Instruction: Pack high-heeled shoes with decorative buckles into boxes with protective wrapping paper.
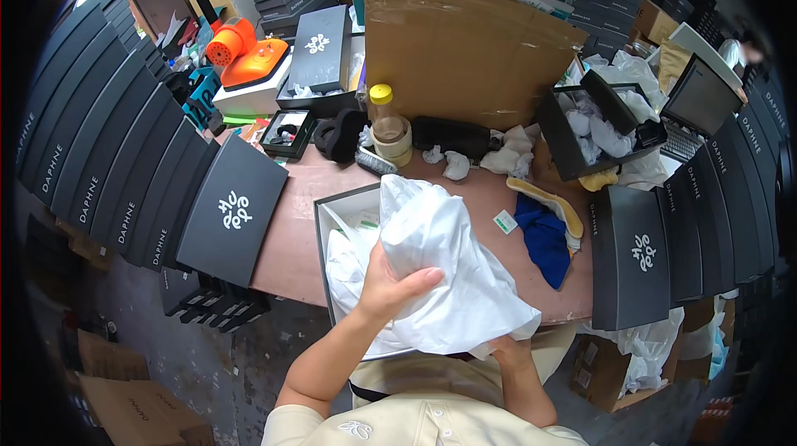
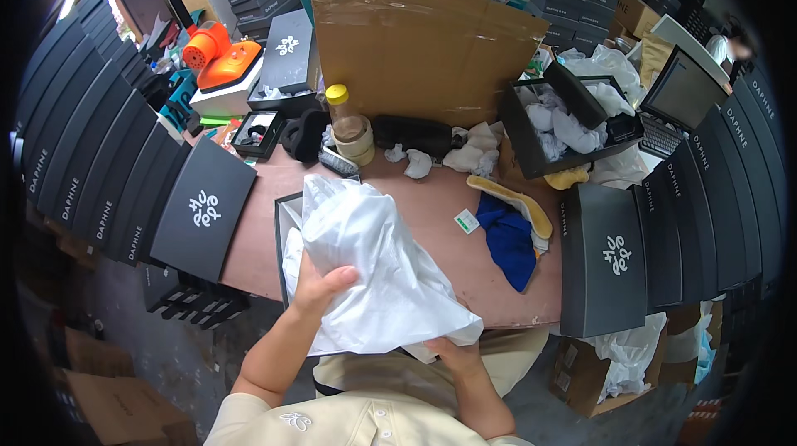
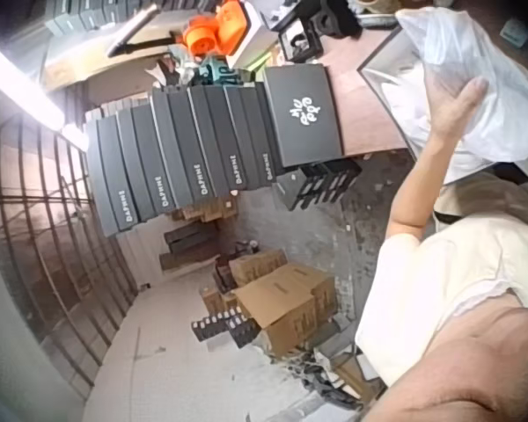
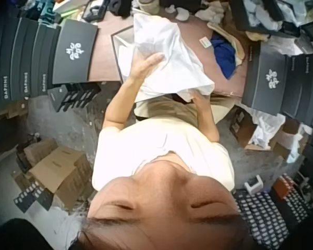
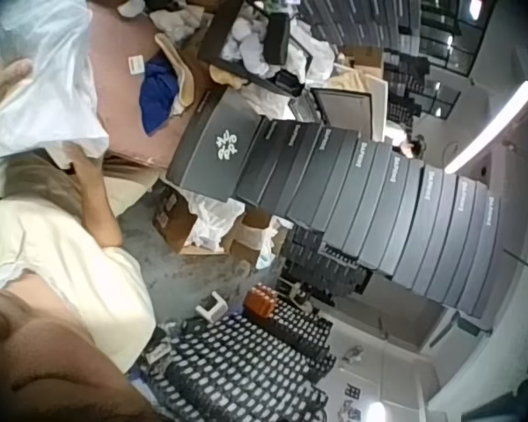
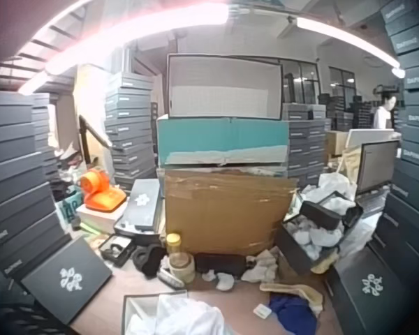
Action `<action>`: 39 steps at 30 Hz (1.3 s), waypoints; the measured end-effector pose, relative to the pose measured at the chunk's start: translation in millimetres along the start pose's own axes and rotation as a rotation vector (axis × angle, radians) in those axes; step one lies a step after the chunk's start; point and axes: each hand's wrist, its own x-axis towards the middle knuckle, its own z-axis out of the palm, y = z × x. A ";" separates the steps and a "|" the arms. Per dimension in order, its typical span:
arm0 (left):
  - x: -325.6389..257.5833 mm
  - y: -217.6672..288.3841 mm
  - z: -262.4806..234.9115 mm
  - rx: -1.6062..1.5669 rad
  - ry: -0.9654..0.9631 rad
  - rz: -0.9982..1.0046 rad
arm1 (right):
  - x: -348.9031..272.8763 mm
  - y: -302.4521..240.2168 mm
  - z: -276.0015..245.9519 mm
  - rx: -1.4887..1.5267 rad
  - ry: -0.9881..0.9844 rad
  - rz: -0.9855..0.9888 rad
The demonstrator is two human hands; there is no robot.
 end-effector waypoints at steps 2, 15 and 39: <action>-16.5 -4.0 2.3 0.147 0.013 -0.225 | -0.4 -2.3 0.0 -0.050 -0.002 -0.004; -62.0 -15.8 6.6 0.967 -0.099 0.411 | -2.2 28.7 4.8 -0.213 0.149 -0.196; -14.7 -9.5 -81.0 0.136 0.336 0.223 | 53.2 9.6 68.6 -0.205 0.459 -0.307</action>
